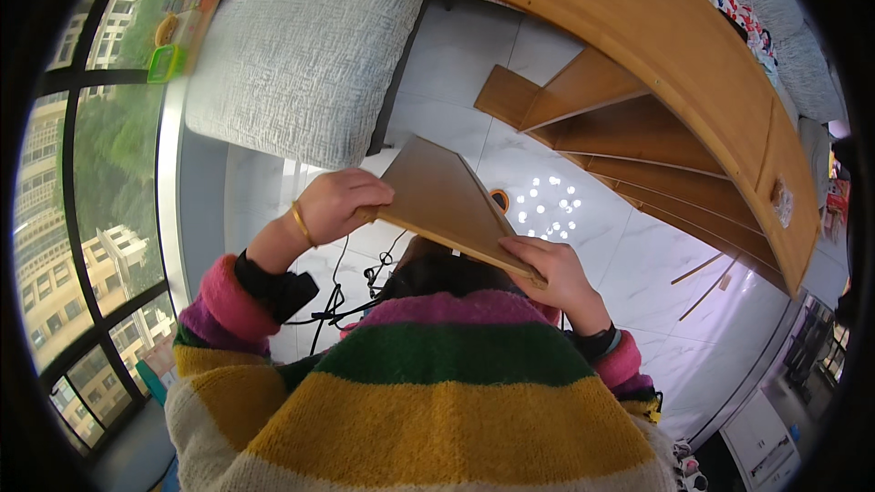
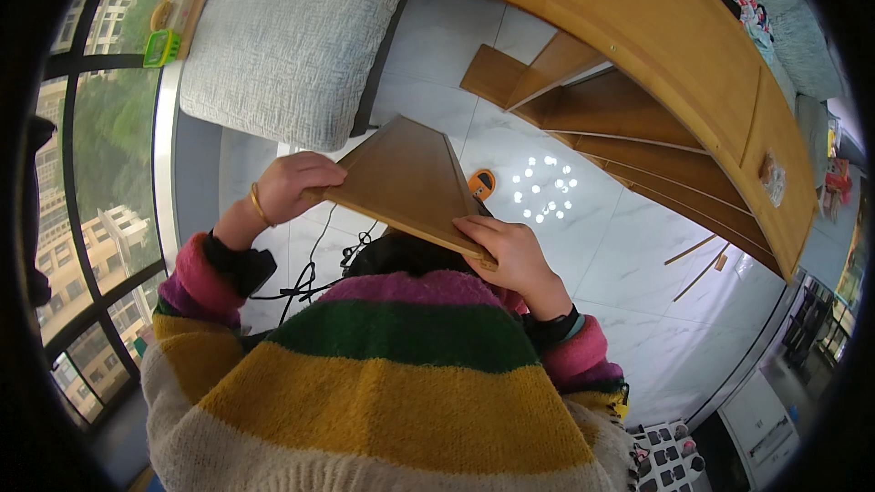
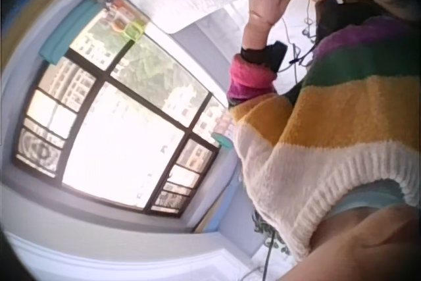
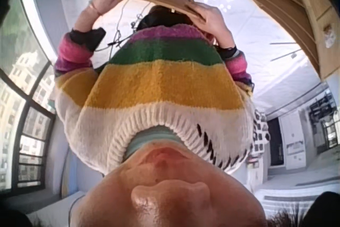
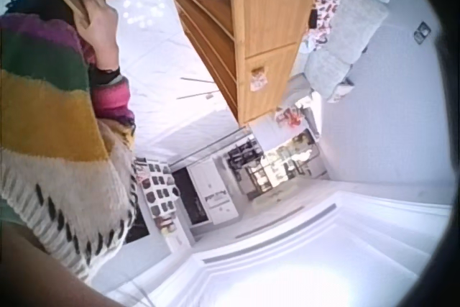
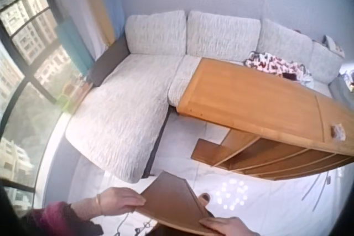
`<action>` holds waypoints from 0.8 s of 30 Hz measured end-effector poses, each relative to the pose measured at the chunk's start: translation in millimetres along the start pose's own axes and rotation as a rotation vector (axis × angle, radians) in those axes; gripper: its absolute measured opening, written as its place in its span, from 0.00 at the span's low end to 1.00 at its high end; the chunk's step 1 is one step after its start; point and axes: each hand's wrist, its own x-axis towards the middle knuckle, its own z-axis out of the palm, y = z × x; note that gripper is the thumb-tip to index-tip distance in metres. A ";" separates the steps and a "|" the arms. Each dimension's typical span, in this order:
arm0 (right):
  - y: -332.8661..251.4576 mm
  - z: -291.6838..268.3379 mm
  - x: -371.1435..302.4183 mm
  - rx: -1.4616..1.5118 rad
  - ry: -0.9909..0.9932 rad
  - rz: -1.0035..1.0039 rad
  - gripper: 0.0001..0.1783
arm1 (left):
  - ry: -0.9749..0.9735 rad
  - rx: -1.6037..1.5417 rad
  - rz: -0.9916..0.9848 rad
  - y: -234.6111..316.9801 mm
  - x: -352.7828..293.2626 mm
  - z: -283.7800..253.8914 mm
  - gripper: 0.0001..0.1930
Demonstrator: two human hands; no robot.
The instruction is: The person assembles a wooden bookshelf by inserting dowels and cam-lock fasteners into pre-drilled holes on the wooden panels. They align the panels, insert the fasteners, and secure the joints by hand.
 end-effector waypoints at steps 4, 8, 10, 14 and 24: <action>-6.2 1.2 17.5 -0.107 0.063 -0.012 0.25 | -0.114 -0.017 0.033 -32.2 49.5 -25.8 0.10; -37.3 19.8 37.9 -0.199 0.123 0.082 0.29 | -0.137 -0.080 0.143 -64.8 87.7 -64.4 0.12; -53.4 36.0 55.2 -0.209 0.249 0.114 0.30 | -0.166 -0.090 0.183 -78.6 106.5 -84.4 0.13; -67.5 73.3 95.7 -0.214 0.549 0.210 0.27 | -0.184 -0.002 0.210 -105.2 155.6 -106.3 0.19; -36.5 79.0 174.7 -0.292 0.879 0.451 0.22 | -0.380 -0.760 -0.368 -124.1 234.2 -89.7 0.30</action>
